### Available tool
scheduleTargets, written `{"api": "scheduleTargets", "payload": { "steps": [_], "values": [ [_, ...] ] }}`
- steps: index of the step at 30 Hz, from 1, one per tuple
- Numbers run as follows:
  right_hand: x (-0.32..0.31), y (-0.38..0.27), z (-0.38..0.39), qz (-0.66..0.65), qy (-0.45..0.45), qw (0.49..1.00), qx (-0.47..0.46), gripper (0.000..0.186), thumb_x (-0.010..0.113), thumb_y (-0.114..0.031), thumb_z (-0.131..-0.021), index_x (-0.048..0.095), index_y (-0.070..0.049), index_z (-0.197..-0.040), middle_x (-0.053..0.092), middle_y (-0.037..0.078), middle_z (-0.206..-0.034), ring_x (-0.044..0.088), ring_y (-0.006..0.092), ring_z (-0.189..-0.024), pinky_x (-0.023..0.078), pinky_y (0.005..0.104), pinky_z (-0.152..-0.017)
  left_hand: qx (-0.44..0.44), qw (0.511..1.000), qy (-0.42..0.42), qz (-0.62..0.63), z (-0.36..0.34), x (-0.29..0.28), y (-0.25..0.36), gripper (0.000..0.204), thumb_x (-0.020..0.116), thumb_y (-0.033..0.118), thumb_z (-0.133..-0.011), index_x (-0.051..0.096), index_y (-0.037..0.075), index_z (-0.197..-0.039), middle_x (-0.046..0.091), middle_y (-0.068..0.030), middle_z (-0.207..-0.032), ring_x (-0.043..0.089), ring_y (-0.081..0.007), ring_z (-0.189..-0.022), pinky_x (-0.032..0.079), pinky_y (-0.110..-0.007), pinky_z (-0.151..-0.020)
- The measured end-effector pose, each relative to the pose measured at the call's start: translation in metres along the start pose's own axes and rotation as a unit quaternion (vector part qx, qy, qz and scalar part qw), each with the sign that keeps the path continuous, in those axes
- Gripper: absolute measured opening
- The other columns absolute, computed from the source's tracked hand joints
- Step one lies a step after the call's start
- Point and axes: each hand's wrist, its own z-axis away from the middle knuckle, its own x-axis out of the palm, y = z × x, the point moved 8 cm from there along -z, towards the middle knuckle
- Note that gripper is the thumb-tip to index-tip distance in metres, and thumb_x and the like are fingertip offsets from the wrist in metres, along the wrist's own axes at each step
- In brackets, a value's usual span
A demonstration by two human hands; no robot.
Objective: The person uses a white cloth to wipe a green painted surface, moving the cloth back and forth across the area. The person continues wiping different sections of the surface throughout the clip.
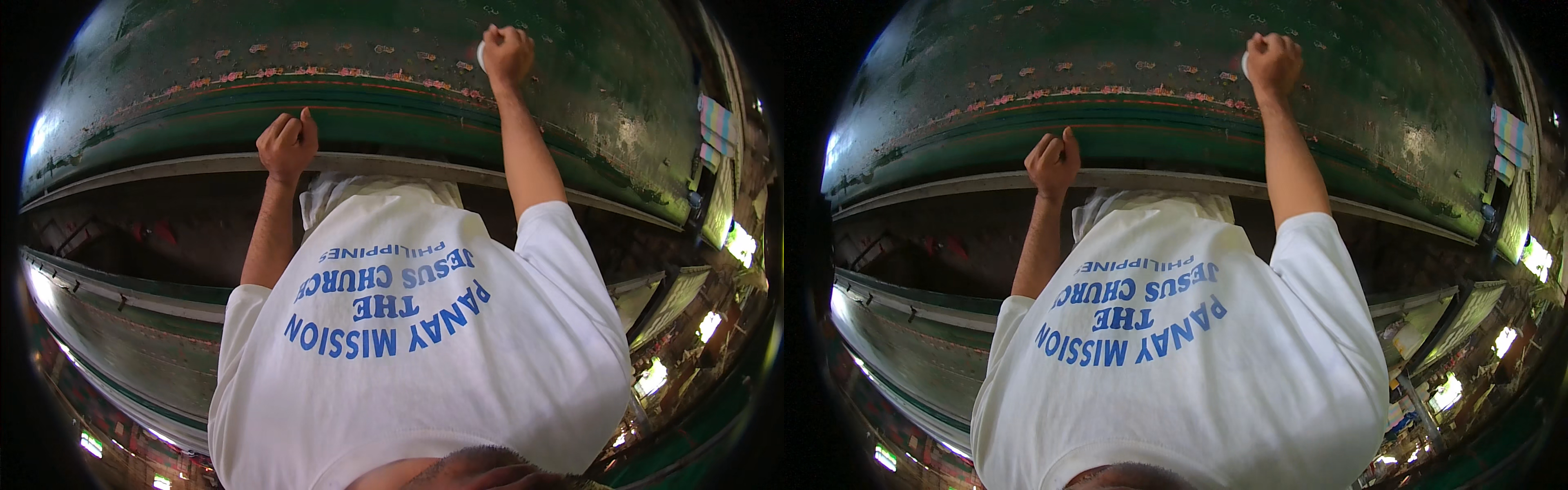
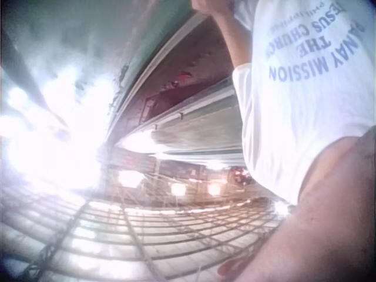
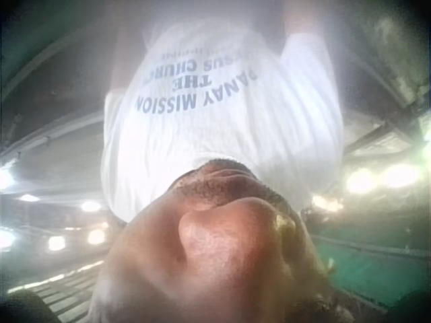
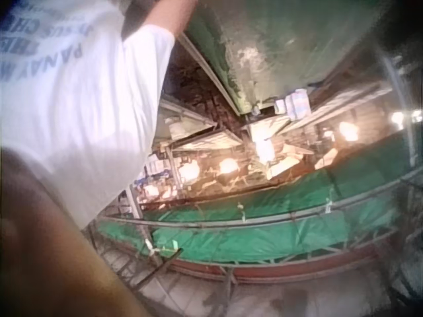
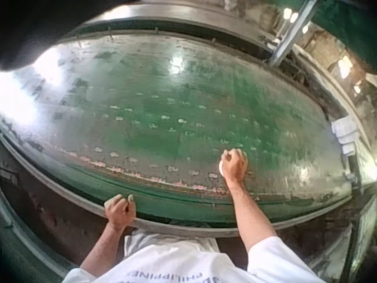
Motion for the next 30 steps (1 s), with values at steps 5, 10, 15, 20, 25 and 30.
{"api": "scheduleTargets", "payload": {
  "steps": [5, 10, 15, 20, 25, 30],
  "values": [
    [0.011, -0.070, 0.017, -0.038, -0.048, 0.998, -0.035, 0.023, 0.083, -0.026, -0.089, 0.067, -0.014, -0.076, 0.066, 0.007, -0.081, 0.067, 0.0371, -0.082, 0.054, 0.0540, -0.073, -0.004, 1.000, -0.001, 0.004, 0.005, -0.002, -0.005, 0.048, 0.081, 0.004, -0.094, 0.044, 0.009, -0.063, 0.044, -0.0062, -0.061, 0.048, -0.0278, -0.047, 0.039, -0.039, -0.045],
    [0.004, -0.039, 0.014, -0.046, -0.042, 0.998, -0.020, 0.023, 0.082, -0.026, -0.089, 0.068, -0.012, -0.078, 0.069, 0.009, -0.084, 0.068, 0.0376, -0.084, 0.055, 0.0550, -0.074, 0.001, 1.000, 0.026, 0.016, 0.001, -0.008, -0.001, 0.049, 0.082, 0.003, -0.093, 0.044, 0.009, -0.063, 0.044, -0.0062, -0.061, 0.048, -0.0274, -0.048, 0.039, -0.039, -0.046],
    [0.029, -0.037, -0.007, -0.022, -0.016, 0.999, -0.019, 0.022, 0.081, -0.025, -0.090, 0.069, -0.012, -0.077, 0.070, 0.010, -0.083, 0.068, 0.0378, -0.084, 0.055, 0.0538, -0.074, 0.000, 1.000, 0.026, 0.012, 0.000, -0.003, 0.000, 0.048, 0.081, 0.003, -0.093, 0.044, 0.010, -0.064, 0.043, -0.0065, -0.061, 0.048, -0.0271, -0.048, 0.038, -0.039, -0.046],
    [0.013, -0.084, 0.013, -0.075, -0.049, 0.995, -0.051, 0.024, 0.082, -0.026, -0.089, 0.067, -0.014, -0.075, 0.067, 0.008, -0.080, 0.066, 0.0370, -0.083, 0.053, 0.0530, -0.073, -0.011, 1.000, 0.026, -0.012, 0.006, -0.009, -0.005, 0.049, 0.081, 0.003, -0.093, 0.043, 0.010, -0.063, 0.043, -0.0065, -0.061, 0.048, -0.0269, -0.048, 0.039, -0.039, -0.045],
    [0.024, -0.018, -0.006, -0.027, -0.058, 0.997, -0.049, 0.024, 0.081, -0.026, -0.092, 0.068, -0.013, -0.076, 0.069, 0.009, -0.082, 0.067, 0.0369, -0.083, 0.053, 0.0529, -0.074, 0.001, 0.999, 0.039, 0.013, 0.001, -0.004, 0.000, 0.049, 0.081, 0.003, -0.092, 0.043, 0.010, -0.062, 0.044, -0.0064, -0.060, 0.049, -0.0273, -0.047, 0.039, -0.039, -0.045],
    [0.026, -0.055, 0.000, -0.021, -0.046, 0.998, -0.035, 0.025, 0.081, -0.026, -0.092, 0.067, -0.012, -0.076, 0.068, 0.009, -0.082, 0.067, 0.0363, -0.082, 0.053, 0.0520, -0.075, -0.002, 0.999, 0.045, -0.007, 0.004, -0.008, -0.004, 0.050, 0.081, 0.004, -0.095, 0.043, 0.009, -0.063, 0.043, -0.0066, -0.059, 0.043, -0.0259, -0.046, 0.036, -0.038, -0.045]
  ]
}}
